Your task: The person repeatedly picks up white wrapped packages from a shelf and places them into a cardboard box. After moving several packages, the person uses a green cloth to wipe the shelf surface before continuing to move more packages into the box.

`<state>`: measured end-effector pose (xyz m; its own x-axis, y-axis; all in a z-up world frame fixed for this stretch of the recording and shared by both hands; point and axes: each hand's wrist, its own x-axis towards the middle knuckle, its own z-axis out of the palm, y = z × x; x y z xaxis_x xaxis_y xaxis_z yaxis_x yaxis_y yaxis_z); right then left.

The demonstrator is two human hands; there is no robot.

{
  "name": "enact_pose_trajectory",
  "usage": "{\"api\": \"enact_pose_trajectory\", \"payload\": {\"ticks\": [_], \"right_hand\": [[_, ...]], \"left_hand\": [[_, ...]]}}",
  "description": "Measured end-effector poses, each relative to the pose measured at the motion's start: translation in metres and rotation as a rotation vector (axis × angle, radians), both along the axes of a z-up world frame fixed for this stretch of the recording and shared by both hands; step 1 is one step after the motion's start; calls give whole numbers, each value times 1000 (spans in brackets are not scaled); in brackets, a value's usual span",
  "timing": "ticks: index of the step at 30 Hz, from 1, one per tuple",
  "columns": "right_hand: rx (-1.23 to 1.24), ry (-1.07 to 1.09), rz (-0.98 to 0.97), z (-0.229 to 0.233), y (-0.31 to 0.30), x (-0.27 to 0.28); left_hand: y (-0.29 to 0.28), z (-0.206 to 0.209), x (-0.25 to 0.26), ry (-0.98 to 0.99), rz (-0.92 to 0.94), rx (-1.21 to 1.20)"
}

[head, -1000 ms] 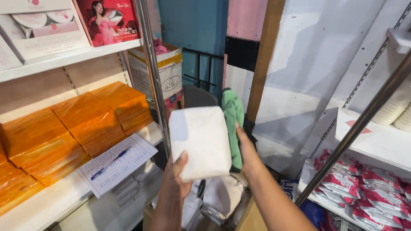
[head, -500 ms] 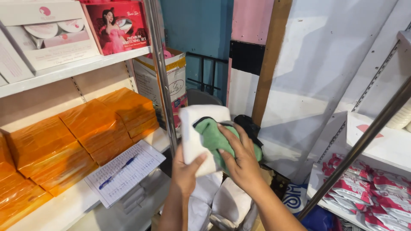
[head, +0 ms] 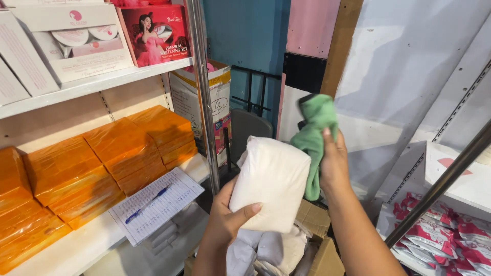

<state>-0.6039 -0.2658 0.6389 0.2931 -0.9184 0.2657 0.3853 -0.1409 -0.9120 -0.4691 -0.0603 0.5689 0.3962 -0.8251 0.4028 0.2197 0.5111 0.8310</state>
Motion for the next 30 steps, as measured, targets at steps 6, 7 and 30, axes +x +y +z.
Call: {"api": "enact_pose_trajectory", "payload": {"ticks": [6,7,30], "right_hand": [[473,-384,469,-48,-5,-5],[473,-379,468,-52,-3,-7],[236,-228,305,-34,-12,-5]], "left_hand": [[-35,-21,1,320,-106,-16],[-38,-25,-1,324,-106,-17],[-56,-72,-39,705,-189,-31]]}}
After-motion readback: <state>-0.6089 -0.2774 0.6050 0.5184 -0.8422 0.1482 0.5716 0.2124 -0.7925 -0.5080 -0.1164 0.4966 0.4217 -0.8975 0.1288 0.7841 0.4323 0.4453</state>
